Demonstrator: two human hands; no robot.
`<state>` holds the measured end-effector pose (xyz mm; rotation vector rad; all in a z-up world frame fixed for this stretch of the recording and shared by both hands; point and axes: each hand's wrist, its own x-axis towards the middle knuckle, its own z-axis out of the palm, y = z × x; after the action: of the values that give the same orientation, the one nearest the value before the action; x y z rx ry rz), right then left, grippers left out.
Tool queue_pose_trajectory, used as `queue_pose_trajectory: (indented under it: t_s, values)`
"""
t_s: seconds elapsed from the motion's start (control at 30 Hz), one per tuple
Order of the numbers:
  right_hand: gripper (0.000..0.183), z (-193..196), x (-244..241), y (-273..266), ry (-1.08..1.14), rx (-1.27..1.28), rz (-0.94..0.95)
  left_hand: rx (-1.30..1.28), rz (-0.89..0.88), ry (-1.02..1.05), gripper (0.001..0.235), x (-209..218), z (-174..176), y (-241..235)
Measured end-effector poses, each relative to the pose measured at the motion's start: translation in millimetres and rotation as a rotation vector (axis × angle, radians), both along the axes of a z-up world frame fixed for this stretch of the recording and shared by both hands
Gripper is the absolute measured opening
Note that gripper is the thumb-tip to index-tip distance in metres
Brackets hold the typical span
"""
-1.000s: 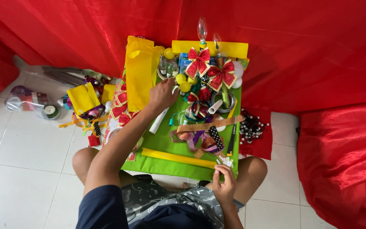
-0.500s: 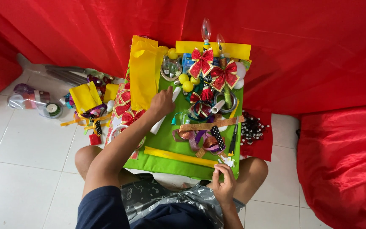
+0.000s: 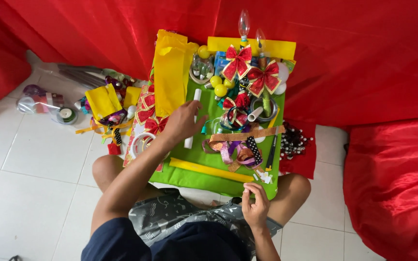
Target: The person sits on the floor and assembles a decorative craft using yellow fabric, ribbon, and adhesive tape. They cut a piece of tape, apply it to the fabric, fold the fabric into a tube, and wrap a ribbon around it.
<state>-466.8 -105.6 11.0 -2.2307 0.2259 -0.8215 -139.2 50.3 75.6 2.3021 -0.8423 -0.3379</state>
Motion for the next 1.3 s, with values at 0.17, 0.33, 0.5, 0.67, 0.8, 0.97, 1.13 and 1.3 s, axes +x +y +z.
queue_pose_trajectory:
  t_s: [0.17,0.33,0.5,0.67,0.8,0.97,1.13,1.3]
  values:
    - [0.012,-5,2,14,0.008,-0.030,0.070,-0.323,-0.032,-0.041,0.016,-59,40,70]
    - [0.012,4,17,31,0.096,-0.134,0.144,-0.558,0.053,-0.169,0.011,-106,13,124]
    - [0.021,2,32,41,0.151,-0.378,0.085,-0.708,0.458,-0.028,0.022,-146,-60,148]
    - [0.026,-19,39,31,0.163,-0.541,0.113,-0.689,0.367,0.013,0.018,-170,-75,139]
    - [0.027,-14,54,29,0.207,-0.653,0.143,-0.679,0.294,0.154,0.018,-178,-80,117]
    - [0.029,-38,62,19,0.234,-0.644,0.217,-0.759,0.228,0.338,0.017,-186,-85,86]
    - [0.022,-30,63,14,0.215,-0.627,0.273,-0.888,0.216,0.378,0.015,-189,-98,71]
    - [0.031,-2,57,14,0.177,-0.390,0.241,-1.096,0.268,0.336,0.010,-197,-124,68]
